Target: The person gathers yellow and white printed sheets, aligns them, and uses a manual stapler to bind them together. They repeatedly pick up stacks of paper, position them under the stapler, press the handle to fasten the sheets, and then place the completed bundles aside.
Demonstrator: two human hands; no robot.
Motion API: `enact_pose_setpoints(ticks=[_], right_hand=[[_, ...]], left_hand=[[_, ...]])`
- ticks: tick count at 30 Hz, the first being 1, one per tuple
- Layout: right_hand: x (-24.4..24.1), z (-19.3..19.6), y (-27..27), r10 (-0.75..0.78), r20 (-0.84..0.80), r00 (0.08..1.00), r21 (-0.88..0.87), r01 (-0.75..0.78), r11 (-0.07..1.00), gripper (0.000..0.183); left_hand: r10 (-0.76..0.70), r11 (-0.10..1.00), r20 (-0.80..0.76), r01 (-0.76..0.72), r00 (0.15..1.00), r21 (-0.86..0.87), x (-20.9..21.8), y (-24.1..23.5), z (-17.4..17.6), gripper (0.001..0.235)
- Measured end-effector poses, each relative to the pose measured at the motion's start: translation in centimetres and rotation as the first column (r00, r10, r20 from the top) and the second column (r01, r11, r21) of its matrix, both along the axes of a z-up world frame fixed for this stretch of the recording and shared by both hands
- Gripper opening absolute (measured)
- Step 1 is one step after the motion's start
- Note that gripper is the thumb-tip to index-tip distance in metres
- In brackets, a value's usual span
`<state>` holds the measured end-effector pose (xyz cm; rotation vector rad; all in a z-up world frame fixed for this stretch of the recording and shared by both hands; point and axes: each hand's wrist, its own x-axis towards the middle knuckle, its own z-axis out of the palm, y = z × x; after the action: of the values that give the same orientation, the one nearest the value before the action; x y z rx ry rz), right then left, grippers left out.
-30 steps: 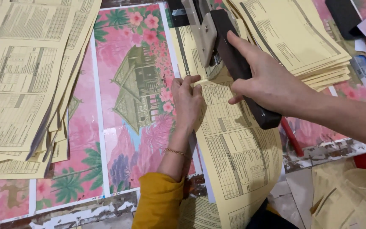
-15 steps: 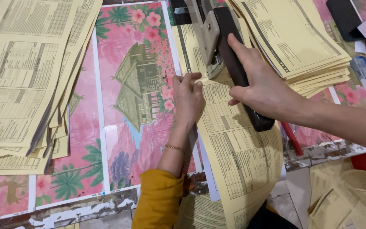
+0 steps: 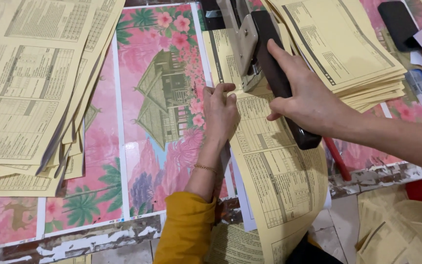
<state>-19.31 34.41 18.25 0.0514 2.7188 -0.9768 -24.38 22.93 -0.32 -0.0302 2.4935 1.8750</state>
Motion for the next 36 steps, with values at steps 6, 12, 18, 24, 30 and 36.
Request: enact_pose_setpoints(ticks=[6, 12, 18, 24, 30, 36], right_hand=[[-0.2, 0.3, 0.2, 0.023, -0.007, 1.0, 0.04, -0.023, 0.999, 0.108], [0.2, -0.3, -0.2, -0.002, -0.038, 0.999, 0.022, 0.003, 1.0, 0.103], [0.5, -0.6, 0.2, 0.042, -0.114, 0.993, -0.041, -0.047, 0.998, 0.096], [1.6, -8.7, -0.1, -0.041, -0.464, 0.885, -0.26, -0.092, 0.961, 0.083], [0.8, -5.9, 0.8, -0.057, -0.455, 0.889, -0.292, -0.088, 0.952, 0.081], [-0.7, 1.4, 2.2, -0.12, 0.006, 0.993, -0.545, 0.104, 0.832, 0.073]], left_hand=[[-0.01, 1.0, 0.009, 0.01, 1.0, 0.013, -0.1, -0.1, 0.0, 0.024], [0.006, 1.0, 0.019, -0.007, 1.0, 0.02, 0.0, 0.0, 0.3, 0.025], [0.013, 1.0, 0.031, -0.014, 0.999, 0.019, 0.3, 0.1, 0.9, 0.024], [-0.002, 0.996, 0.005, 0.002, 1.0, 0.089, 0.6, -0.3, 1.0, 0.025], [-0.006, 0.994, -0.093, 0.016, 0.996, 0.109, -0.4, 0.0, 0.8, 0.032], [0.001, 0.954, -0.057, 0.017, 0.998, 0.299, 0.7, -1.3, 2.6, 0.071]])
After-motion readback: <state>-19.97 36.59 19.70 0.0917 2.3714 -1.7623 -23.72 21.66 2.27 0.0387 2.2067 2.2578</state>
